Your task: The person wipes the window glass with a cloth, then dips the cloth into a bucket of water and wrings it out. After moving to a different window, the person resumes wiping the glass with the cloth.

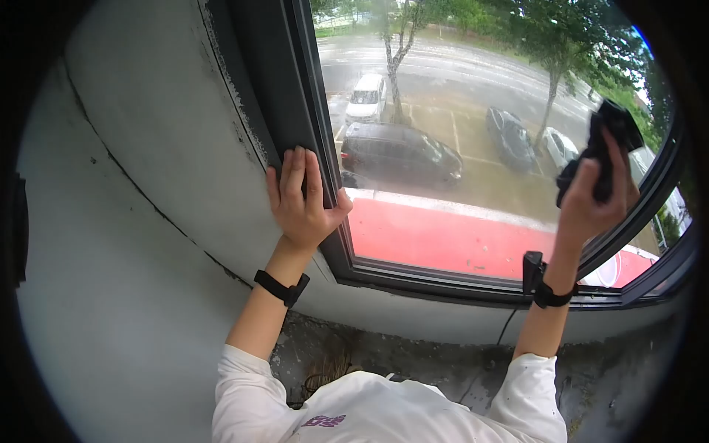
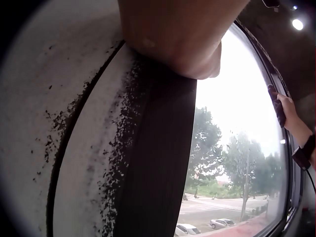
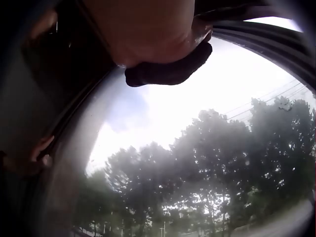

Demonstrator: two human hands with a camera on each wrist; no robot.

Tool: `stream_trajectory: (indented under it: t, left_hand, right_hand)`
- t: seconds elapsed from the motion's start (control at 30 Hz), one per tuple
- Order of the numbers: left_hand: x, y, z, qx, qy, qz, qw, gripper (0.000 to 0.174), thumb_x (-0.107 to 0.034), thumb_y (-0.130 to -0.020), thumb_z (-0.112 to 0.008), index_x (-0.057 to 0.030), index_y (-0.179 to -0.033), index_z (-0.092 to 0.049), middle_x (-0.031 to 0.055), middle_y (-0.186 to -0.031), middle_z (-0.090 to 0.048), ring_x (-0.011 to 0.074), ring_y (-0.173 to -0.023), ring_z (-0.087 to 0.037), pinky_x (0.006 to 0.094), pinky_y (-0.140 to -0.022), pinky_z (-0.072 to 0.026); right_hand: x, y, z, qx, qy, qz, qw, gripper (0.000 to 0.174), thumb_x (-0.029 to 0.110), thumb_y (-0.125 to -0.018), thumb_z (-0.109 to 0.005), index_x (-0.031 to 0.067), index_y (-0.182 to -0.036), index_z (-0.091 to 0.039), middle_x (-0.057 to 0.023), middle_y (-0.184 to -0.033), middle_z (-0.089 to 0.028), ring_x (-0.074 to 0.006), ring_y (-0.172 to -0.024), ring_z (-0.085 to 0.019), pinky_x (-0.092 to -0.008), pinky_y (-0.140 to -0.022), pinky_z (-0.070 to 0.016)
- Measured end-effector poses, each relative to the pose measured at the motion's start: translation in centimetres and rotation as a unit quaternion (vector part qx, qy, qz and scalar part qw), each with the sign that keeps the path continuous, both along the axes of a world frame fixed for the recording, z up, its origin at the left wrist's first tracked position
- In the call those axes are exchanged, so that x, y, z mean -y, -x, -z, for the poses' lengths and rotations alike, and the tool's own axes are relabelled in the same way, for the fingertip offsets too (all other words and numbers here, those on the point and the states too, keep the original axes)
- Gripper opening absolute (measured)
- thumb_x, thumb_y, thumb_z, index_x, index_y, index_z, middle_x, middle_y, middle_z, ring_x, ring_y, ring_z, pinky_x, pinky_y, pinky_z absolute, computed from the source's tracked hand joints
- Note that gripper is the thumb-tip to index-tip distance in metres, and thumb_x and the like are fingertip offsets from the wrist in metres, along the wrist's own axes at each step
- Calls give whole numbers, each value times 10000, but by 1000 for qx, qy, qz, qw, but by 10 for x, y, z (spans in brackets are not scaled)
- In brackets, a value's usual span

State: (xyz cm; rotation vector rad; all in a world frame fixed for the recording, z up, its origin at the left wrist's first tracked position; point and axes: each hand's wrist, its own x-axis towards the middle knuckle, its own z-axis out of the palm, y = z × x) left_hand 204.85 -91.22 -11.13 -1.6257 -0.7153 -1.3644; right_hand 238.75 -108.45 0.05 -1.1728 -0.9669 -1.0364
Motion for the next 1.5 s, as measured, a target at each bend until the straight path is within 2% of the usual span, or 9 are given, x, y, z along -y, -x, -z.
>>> stream_trajectory:
  t: [0.2,0.43,0.57,0.77,1.07,1.17,1.23,1.37,1.5]
  left_hand:
    - [2,3,-2,-23,3,-2,1000,660,-376,-879,-573,37,-1394,-581,192,-1403,-551,333,-1292,-592,546,-1182,-334]
    - [1,0,-3,-12,2,19,1000,647,-355,-858,-590,20,-1385,-595,170,-1417,-550,310,-1317,-574,535,-1199,-304]
    - [-1,-1,-1,-6,-3,36,999,641,-354,-856,-583,9,-1384,-600,158,-1411,-558,295,-1330,-564,531,-1214,-284]
    - [1,-1,0,2,15,28,999,622,-355,-878,-546,-9,-1392,-601,141,-1431,-559,275,-1345,-558,518,-1227,-278]
    - [-1,0,-4,2,4,27,1000,589,-212,-861,-504,-15,-1409,-596,140,-1443,-561,272,-1338,-566,508,-1224,-277]
    - [0,1,-5,-3,15,38,999,595,-210,-860,-514,-2,-1412,-588,147,-1456,-551,285,-1338,-565,513,-1227,-266]
    - [1,2,-2,-3,21,43,999,596,-209,-860,-523,5,-1413,-584,154,-1459,-549,292,-1340,-563,515,-1226,-264]
    - [1,3,-3,-11,22,41,999,594,-213,-873,-547,23,-1418,-572,174,-1463,-540,310,-1350,-551,519,-1218,-268]
    - [1,3,-2,-16,17,42,999,587,-242,-901,-563,27,-1422,-564,180,-1464,-534,315,-1353,-546,522,-1213,-271]
  right_hand:
    - [-58,126,80,312,118,-31,942,210,180,-666,-734,254,-859,-774,98,-1025,-695,-199,-1073,-557,-436,-905,-365]
    - [7,18,109,299,149,54,941,215,113,-704,-694,155,-897,-782,-45,-1000,-750,-243,-1056,-580,-436,-933,-401]
    - [5,21,28,-161,-14,-58,985,350,39,-851,-620,88,-1164,-767,-112,-1096,-697,-253,-913,-616,-369,-928,-469]
    - [-50,116,55,180,71,38,980,343,83,-732,-668,168,-1036,-802,-71,-1054,-729,-256,-971,-613,-402,-918,-382]
    - [5,34,140,150,106,131,974,353,86,-759,-646,95,-1080,-792,-69,-1049,-761,-274,-921,-590,-401,-899,-427]
    - [5,20,69,-236,-120,-131,956,362,-7,-916,-509,21,-1225,-695,-61,-720,-576,-96,-549,-517,-271,-481,-429]
    - [-3,27,31,-228,-139,-90,959,370,-12,-911,-511,14,-1232,-692,-51,-705,-591,-92,-454,-477,-241,-403,-357]
    - [-41,78,31,-56,-86,64,993,358,12,-822,-606,66,-1139,-764,-46,-930,-713,-193,-866,-623,-361,-804,-475]
    - [-57,134,101,188,43,30,981,341,95,-705,-656,157,-1009,-798,-27,-1040,-705,-281,-1020,-553,-426,-915,-369]
